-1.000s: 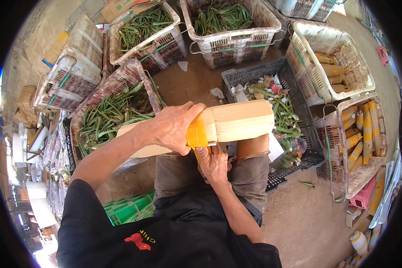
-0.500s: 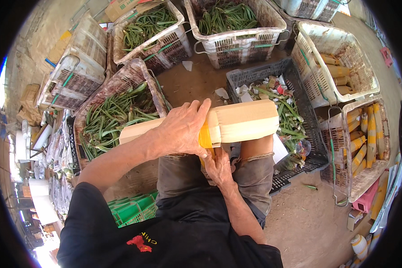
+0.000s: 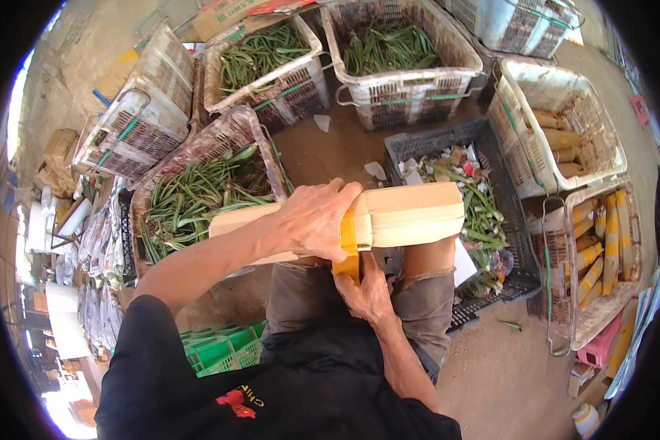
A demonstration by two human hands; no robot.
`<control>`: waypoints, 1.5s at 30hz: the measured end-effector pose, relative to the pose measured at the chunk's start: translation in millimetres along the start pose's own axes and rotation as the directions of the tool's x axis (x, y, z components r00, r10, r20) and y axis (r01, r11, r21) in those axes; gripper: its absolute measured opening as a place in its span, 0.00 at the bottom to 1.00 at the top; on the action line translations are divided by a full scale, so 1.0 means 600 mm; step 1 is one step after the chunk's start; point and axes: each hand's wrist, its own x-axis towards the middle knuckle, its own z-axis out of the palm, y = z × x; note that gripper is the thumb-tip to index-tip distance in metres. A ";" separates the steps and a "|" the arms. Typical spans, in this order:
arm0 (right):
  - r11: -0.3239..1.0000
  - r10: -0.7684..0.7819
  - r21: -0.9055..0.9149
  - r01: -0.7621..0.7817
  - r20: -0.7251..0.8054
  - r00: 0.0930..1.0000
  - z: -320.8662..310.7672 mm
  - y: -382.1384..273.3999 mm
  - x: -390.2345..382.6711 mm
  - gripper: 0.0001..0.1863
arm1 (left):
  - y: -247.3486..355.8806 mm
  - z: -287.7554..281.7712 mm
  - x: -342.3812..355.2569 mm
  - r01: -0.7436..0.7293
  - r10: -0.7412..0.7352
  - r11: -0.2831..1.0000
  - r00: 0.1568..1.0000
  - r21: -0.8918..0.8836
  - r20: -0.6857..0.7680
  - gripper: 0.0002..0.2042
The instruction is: The person sits on the floor and wraps a long cylindrical bamboo object with yellow packing tape. They fold the ends of the bamboo, apply tape around the middle, and then tape both ends to secure the bundle.
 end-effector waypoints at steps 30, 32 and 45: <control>0.965 0.217 -0.256 -0.065 0.633 0.743 -0.162 -0.431 -0.076 0.25 | 0.032 -0.093 -0.254 -0.223 0.088 0.079 0.972 -0.972 -0.216 0.59; 0.960 0.223 -0.274 -0.059 0.622 0.750 -0.154 -0.448 -0.073 0.25 | 0.028 -0.078 -0.264 -0.244 0.156 -0.051 0.956 -0.968 -0.249 0.59; 0.971 0.089 -0.234 0.042 0.520 0.850 -0.189 -0.413 -0.072 0.27 | 0.054 -0.057 -0.247 -0.089 0.371 -0.182 0.916 -0.979 -0.153 0.57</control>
